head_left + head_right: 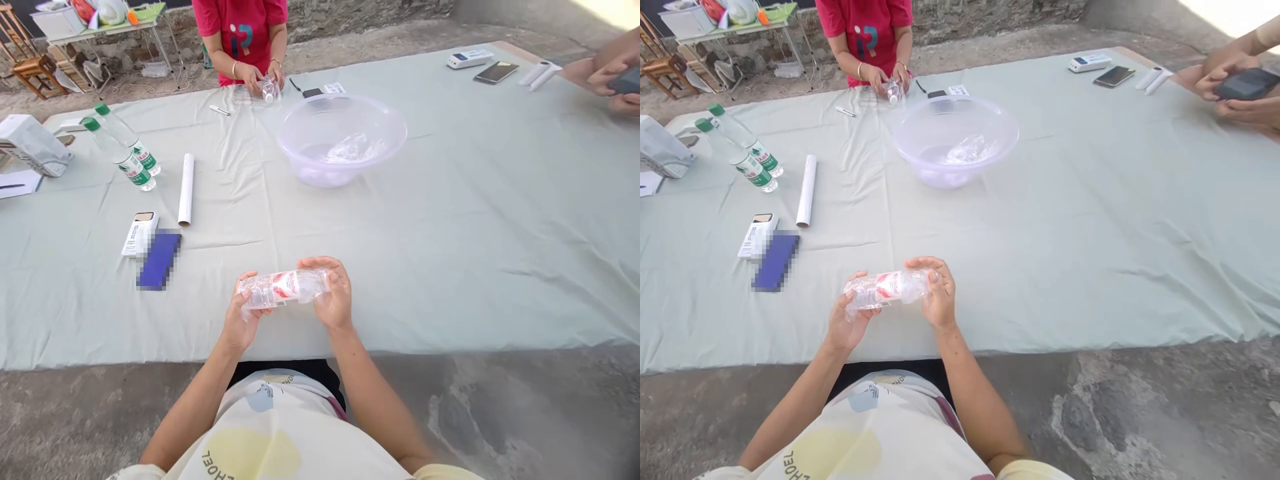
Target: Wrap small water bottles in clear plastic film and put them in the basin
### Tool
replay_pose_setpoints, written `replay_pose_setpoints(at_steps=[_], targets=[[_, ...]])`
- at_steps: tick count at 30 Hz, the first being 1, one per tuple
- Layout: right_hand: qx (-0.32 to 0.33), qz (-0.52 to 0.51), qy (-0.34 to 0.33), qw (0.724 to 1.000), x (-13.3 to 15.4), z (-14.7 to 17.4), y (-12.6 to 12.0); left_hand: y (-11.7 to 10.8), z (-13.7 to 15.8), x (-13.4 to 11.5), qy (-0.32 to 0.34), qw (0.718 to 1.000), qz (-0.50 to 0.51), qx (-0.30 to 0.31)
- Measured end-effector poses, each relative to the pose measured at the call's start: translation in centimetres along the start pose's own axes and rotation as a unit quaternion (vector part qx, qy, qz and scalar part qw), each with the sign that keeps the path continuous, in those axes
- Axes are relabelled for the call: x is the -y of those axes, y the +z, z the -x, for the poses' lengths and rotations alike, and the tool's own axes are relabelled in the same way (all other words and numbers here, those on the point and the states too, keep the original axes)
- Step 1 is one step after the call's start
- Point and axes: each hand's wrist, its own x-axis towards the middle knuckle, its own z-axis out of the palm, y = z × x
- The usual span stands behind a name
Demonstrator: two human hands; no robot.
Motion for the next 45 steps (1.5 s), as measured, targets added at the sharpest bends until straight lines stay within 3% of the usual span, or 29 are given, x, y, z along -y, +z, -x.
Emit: replay_pose_setpoints(at_steps=[5, 9, 12, 16, 21, 26, 30, 34, 38, 42, 45], targets=[[-0.083, 0.086, -0.161, 0.980, 2.7, 0.6, 4.8, 1.3, -3.0, 1.1, -0.143, 0.978, 0.131, -0.071], [-0.115, 0.168, -0.171, 0.964, 4.5, -1.9, 6.6, 2.8, -5.3, 1.9, -0.168, 0.969, 0.179, -0.042], [-0.078, 0.181, -0.156, 0.968, 5.0, -5.2, 6.8, 3.1, -7.1, 2.0, -0.169, 0.965, 0.201, 0.007], [-0.018, 0.223, -0.151, 0.963, 4.6, -11.2, 7.5, 1.6, -9.3, 2.4, -0.199, 0.949, 0.203, 0.137], [0.036, 0.318, -0.215, 0.923, 1.5, -21.7, 11.1, -0.1, -10.1, 3.7, -0.226, 0.946, 0.117, 0.200], [0.038, 0.362, -0.227, 0.904, -2.9, -32.8, 15.9, -0.1, -10.1, 4.3, -0.221, 0.948, 0.083, 0.213], [0.039, 0.397, -0.218, 0.890, -5.2, -38.1, 18.2, -0.3, -10.3, 4.5, -0.214, 0.949, 0.094, 0.210], [0.082, 0.419, -0.166, 0.889, -6.9, -40.8, 19.0, -0.4, -10.4, 4.8, -0.220, 0.947, 0.100, 0.213], [0.139, 0.434, -0.196, 0.868, -7.5, -42.1, 18.9, -0.3, -10.3, 4.6, -0.221, 0.948, 0.097, 0.205], [0.145, 0.453, -0.234, 0.848, -5.6, -41.0, 17.5, -0.2, -10.2, 4.4, -0.221, 0.950, 0.092, 0.200], [0.144, 0.461, -0.253, 0.838, -3.1, -39.5, 14.8, -0.3, -10.2, 4.3, -0.220, 0.949, 0.095, 0.204]])
